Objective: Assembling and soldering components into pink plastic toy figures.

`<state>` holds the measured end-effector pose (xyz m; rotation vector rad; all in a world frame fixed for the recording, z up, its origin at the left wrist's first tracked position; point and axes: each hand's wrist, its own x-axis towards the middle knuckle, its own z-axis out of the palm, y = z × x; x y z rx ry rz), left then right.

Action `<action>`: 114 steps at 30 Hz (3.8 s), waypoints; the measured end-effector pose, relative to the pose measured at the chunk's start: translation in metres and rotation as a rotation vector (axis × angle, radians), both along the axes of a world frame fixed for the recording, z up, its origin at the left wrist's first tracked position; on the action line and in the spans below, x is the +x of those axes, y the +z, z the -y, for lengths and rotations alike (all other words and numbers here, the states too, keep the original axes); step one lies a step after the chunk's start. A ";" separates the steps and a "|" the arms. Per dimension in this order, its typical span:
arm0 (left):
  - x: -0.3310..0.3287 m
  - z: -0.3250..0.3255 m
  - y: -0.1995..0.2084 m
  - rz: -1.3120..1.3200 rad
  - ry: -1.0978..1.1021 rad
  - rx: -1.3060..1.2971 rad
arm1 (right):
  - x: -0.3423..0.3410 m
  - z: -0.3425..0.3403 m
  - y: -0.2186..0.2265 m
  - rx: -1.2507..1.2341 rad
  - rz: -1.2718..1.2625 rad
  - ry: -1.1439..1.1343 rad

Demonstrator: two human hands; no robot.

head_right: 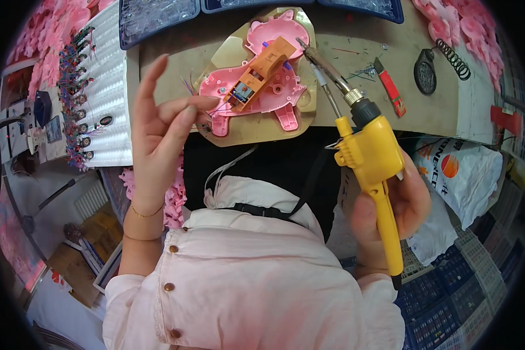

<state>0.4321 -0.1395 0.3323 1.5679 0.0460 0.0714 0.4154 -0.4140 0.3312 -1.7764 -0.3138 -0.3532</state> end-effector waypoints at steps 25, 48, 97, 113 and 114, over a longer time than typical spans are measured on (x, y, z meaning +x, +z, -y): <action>0.003 0.028 0.022 0.395 -0.153 0.902 | 0.028 -0.076 -0.015 0.026 -0.003 0.280; 0.006 0.016 0.002 0.302 0.097 1.068 | -0.026 0.018 0.006 0.108 -0.261 -0.033; 0.008 0.017 -0.002 0.424 0.103 0.856 | -0.013 0.012 -0.019 0.054 -0.075 0.275; 0.069 0.038 0.026 0.334 -0.321 1.010 | 0.032 0.052 -0.011 0.365 -0.141 -0.302; 0.073 0.031 0.023 0.202 -0.320 0.853 | 0.031 0.052 -0.012 0.367 -0.149 -0.311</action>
